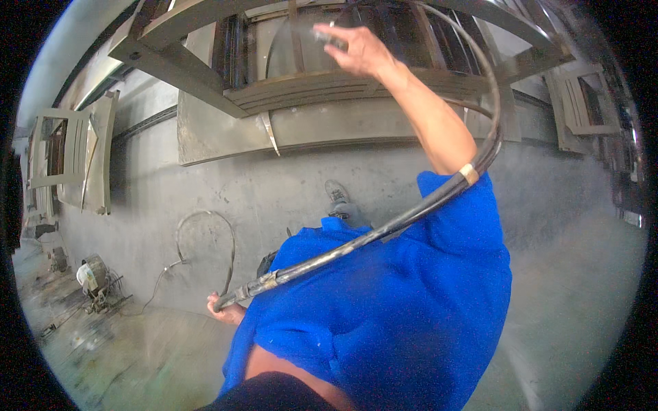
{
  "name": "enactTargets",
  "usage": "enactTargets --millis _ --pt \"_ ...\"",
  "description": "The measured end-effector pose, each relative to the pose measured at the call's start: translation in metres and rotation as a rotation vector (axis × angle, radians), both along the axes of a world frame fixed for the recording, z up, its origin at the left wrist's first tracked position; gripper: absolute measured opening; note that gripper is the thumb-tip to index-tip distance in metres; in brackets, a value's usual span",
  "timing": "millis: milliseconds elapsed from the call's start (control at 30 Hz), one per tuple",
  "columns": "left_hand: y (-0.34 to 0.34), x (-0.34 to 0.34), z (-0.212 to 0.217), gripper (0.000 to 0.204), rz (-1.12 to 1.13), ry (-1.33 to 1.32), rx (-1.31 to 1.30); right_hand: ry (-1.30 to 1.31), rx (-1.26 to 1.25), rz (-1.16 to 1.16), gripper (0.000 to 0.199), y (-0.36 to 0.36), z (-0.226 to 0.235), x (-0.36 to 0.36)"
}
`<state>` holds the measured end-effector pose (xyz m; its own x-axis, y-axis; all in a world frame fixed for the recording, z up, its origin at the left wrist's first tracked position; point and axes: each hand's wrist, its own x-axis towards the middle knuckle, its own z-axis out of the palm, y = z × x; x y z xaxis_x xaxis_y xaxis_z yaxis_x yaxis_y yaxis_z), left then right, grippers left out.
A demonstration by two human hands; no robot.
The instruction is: The person uses a handheld spray gun to apply a light-colored coating to a large wooden furniture frame. They systematically cover the top, sides, and interior slats of the frame while walking around it in a workshop.
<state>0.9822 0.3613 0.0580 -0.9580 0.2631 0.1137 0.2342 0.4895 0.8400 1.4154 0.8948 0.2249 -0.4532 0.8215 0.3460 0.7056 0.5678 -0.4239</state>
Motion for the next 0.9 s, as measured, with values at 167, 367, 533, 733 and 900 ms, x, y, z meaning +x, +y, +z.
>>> enactTargets --millis 167,367,533,733,900 --pt "0.069 0.065 0.015 0.039 0.071 -0.060 -0.011 0.030 -0.023 -0.378 0.027 0.130 0.005 0.039" --pt "0.061 0.069 0.018 0.031 0.149 0.008 -0.053 0.121 -0.263 -0.071 0.051 0.024 0.040 0.076" --pt "0.037 0.058 -0.020 0.033 0.000 -0.019 0.170 0.354 -0.280 -0.087 0.052 -0.090 0.028 0.126" --pt "0.023 0.075 -0.051 0.021 -0.171 0.052 0.046 0.951 -0.587 -0.475 0.054 -0.121 0.031 0.189" --pt "0.011 0.082 -0.060 0.023 0.104 0.360 -0.244 1.267 -0.343 -0.886 0.056 -0.126 0.023 0.260"
